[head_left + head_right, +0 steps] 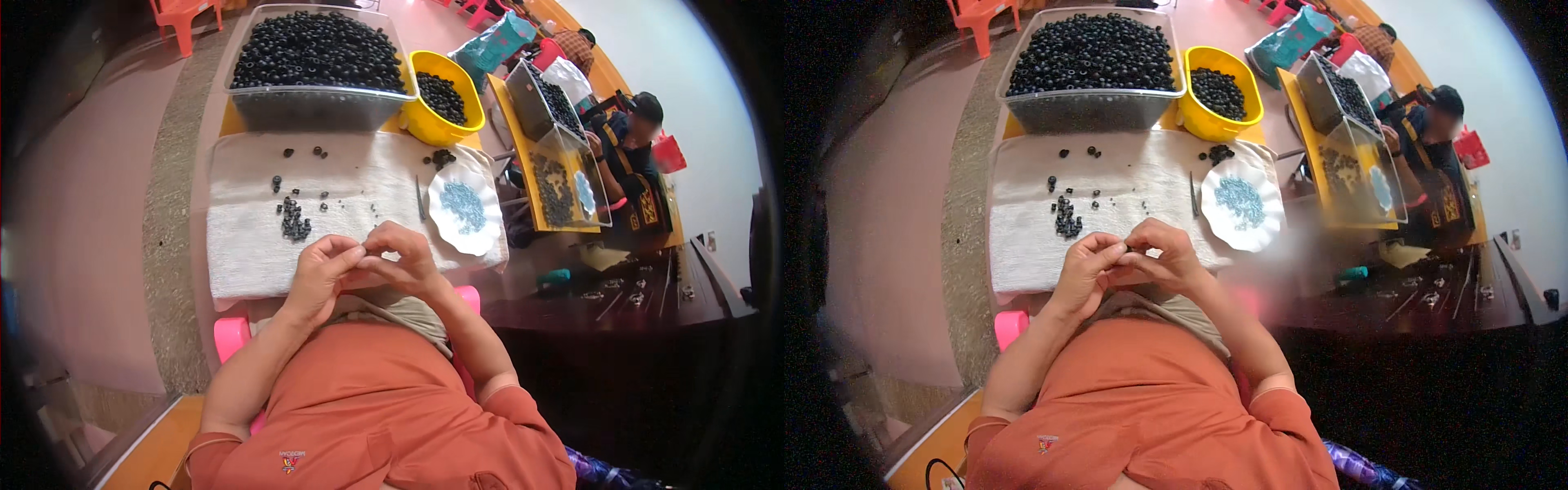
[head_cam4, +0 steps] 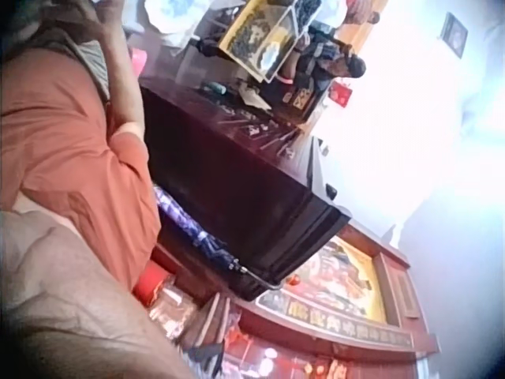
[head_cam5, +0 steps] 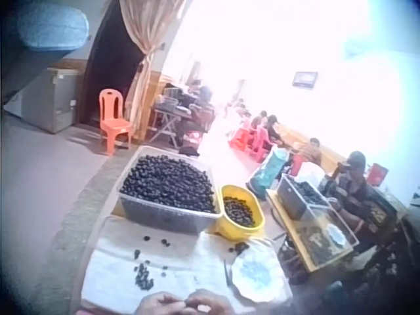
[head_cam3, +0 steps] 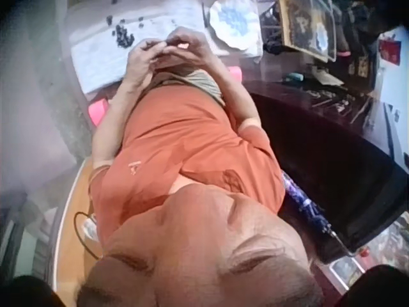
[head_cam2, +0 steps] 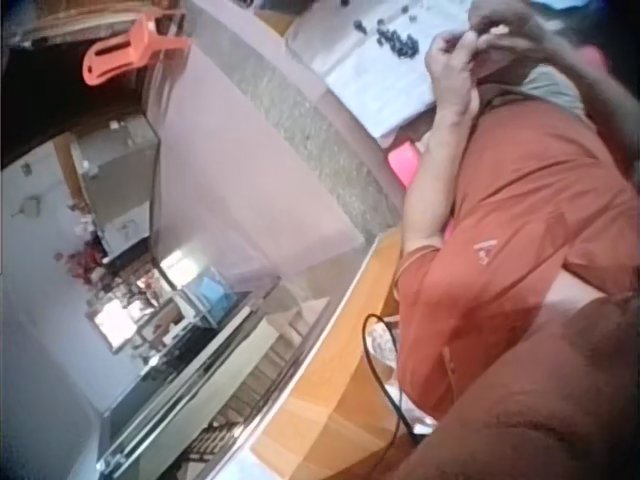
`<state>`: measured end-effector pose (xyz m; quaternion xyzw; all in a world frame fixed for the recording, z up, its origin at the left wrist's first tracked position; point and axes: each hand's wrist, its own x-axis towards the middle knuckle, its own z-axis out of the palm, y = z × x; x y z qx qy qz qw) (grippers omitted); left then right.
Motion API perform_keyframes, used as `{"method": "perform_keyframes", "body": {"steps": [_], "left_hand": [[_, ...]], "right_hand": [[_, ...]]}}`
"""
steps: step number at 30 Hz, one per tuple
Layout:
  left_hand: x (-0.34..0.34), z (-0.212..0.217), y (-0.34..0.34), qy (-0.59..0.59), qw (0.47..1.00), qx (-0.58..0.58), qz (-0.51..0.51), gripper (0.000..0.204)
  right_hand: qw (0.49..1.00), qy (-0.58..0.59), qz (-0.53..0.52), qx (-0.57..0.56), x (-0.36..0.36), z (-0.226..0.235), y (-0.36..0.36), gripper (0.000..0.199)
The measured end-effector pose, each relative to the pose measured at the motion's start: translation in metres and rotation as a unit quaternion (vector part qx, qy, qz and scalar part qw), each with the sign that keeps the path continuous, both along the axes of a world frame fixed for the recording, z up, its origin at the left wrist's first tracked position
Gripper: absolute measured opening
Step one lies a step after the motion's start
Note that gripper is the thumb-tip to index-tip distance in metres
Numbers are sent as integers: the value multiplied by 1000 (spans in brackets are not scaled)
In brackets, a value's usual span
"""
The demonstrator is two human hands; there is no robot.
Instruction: Sorting small black components from a large container into a small dish.
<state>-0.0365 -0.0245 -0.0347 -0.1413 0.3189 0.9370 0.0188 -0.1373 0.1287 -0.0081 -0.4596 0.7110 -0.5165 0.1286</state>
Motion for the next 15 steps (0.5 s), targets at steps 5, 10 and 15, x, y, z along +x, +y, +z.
{"method": "perform_keyframes", "body": {"steps": [5, 10, 15], "left_hand": [[1, -3, 2, 2, 1000, -11, 18, 9], [0, 0, 3, -12, 1000, -16, 19, 9], [0, -1, 6, -14, 1000, -25, 5, 9]], "right_hand": [[997, 75, -35, -3, 5, 6, 9, 24], [981, 135, -127, 57, -27, 23, 57, 19], [899, 270, -211, 272, -79, 30, 109, 15]]}}
